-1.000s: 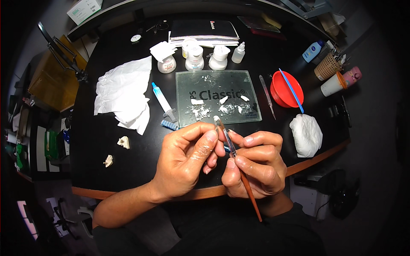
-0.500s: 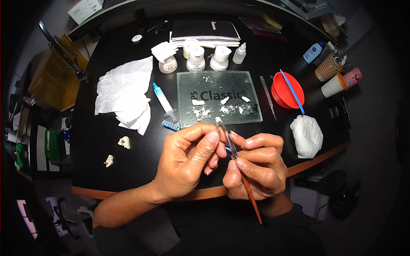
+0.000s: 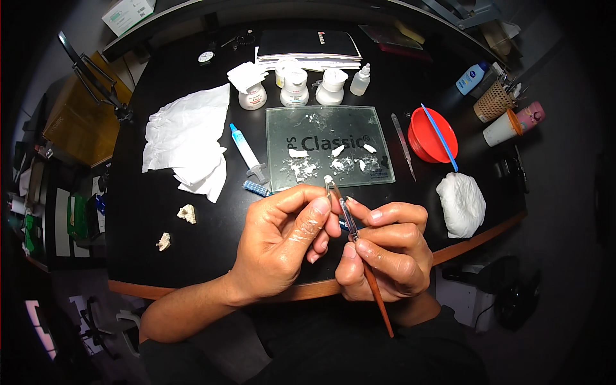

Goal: The person applies a white substance to a small nail-shaped object using a fine brush. They repeatedly dip the brush into a red container and apply the substance to the object, occasionally wiping the brush on a tissue.

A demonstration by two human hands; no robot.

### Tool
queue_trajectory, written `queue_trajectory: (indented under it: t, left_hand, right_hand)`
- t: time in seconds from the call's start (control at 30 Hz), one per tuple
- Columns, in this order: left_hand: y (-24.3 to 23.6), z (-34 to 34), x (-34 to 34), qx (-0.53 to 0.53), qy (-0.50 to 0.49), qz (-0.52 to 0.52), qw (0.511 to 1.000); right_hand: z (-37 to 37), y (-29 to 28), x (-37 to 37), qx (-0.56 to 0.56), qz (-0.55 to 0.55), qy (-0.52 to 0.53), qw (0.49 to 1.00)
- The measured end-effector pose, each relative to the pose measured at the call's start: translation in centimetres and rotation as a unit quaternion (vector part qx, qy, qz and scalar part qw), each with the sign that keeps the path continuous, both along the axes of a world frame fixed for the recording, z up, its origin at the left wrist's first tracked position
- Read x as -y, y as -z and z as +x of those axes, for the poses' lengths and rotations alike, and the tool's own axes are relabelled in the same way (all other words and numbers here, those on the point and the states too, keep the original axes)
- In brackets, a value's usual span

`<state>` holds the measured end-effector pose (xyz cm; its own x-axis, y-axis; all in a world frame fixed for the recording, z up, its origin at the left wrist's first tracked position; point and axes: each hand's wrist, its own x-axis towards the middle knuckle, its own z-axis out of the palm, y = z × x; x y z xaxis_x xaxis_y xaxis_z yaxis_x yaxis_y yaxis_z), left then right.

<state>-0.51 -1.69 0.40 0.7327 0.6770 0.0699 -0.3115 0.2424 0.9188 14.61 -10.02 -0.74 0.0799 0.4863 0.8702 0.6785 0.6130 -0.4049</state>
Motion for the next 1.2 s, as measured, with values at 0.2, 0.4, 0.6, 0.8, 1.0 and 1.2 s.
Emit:
queue_trajectory:
  t: [0.2, 0.4, 0.6, 0.8, 1.0, 1.2]
  left_hand:
    - [0.2, -0.1, -0.2, 0.005, 0.007, 0.007, 1.0]
    - [0.2, -0.1, -0.1, 0.016, 0.014, -0.018, 1.0]
    - [0.2, -0.2, -0.1, 0.021, 0.018, -0.026, 0.999]
    - [0.0, -0.1, -0.1, 0.015, 0.012, -0.014, 1.0]
    - [0.0, -0.1, -0.1, 0.009, 0.011, -0.011, 1.0]
    - [0.1, -0.1, -0.1, 0.019, 0.022, -0.03, 0.999]
  right_hand:
    - [-0.1, -0.2, -0.1, 0.001, 0.0, 0.002, 1.0]
    - [0.0, -0.2, 0.2, 0.014, -0.018, 0.002, 1.0]
    - [-0.1, -0.3, 0.1, 0.02, -0.021, 0.004, 1.0]
    - [-0.1, -0.2, 0.1, 0.003, -0.004, -0.003, 1.0]
    - [0.0, -0.8, 0.4, -0.002, -0.01, 0.001, 1.0]
    - [0.2, -0.8, 0.5, -0.008, -0.016, 0.005, 1.0]
